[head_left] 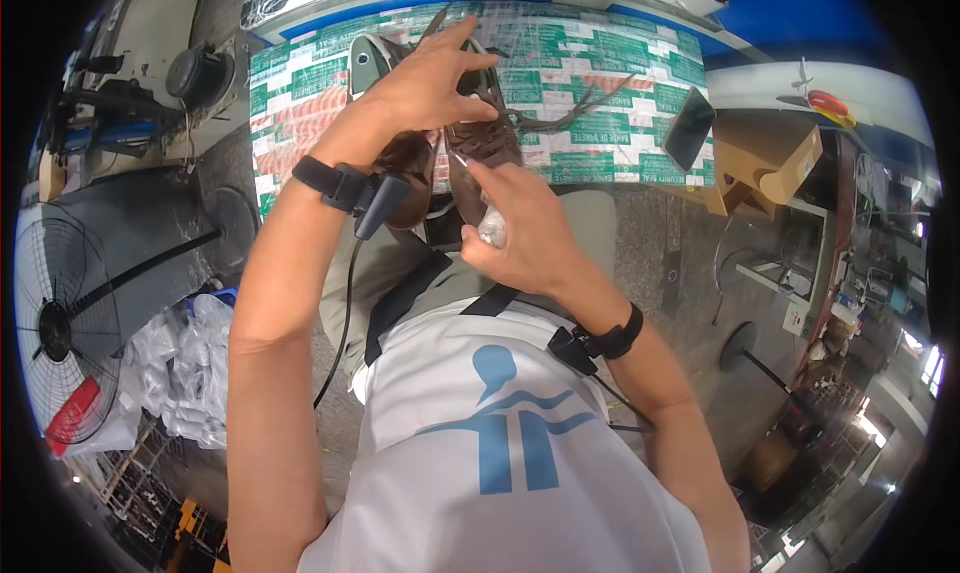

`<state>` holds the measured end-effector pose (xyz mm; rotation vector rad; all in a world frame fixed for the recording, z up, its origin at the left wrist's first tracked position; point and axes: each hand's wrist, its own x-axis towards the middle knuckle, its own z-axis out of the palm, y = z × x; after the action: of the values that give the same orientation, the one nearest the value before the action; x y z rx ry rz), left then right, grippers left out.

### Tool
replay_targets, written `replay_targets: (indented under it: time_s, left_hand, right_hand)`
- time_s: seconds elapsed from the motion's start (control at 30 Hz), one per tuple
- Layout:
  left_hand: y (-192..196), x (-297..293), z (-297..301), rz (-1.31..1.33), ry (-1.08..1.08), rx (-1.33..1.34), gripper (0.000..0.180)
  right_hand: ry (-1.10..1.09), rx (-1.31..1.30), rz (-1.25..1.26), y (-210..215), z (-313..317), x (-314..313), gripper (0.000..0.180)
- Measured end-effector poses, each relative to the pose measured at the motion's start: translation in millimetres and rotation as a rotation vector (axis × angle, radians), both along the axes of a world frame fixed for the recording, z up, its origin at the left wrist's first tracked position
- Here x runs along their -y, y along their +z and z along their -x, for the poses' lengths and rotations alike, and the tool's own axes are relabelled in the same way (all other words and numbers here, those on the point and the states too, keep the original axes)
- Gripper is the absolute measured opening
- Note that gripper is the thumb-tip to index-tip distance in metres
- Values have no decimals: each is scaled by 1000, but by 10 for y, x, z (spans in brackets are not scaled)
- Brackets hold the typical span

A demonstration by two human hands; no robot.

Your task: Lacing and preparing shoes in a finishing area.

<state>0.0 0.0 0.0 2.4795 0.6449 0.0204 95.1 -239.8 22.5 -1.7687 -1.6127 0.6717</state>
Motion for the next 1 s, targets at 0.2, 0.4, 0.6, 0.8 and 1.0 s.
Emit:
replay_targets:
  time_s: [0.2,0.4,0.6,0.8,1.0]
  left_hand:
    - [-4,-24,-62,35,-30,59,84]
    - [-37,-73,-31,64,-56,80,85]
    - [-11,-82,23,172,-66,83,82]
    - [110,-59,-2,218,-34,4,84]
    - [-37,20,15,112,2,89,77]
  right_hand:
    - [8,-134,-79,-99,-44,-96,66]
    - [244,-146,-126,35,460,50,58]
    - [-86,-135,-50,40,-139,195,59]
    - [-150,17,-141,-113,-365,17,66]
    - [-28,251,-113,-74,-394,249,75]
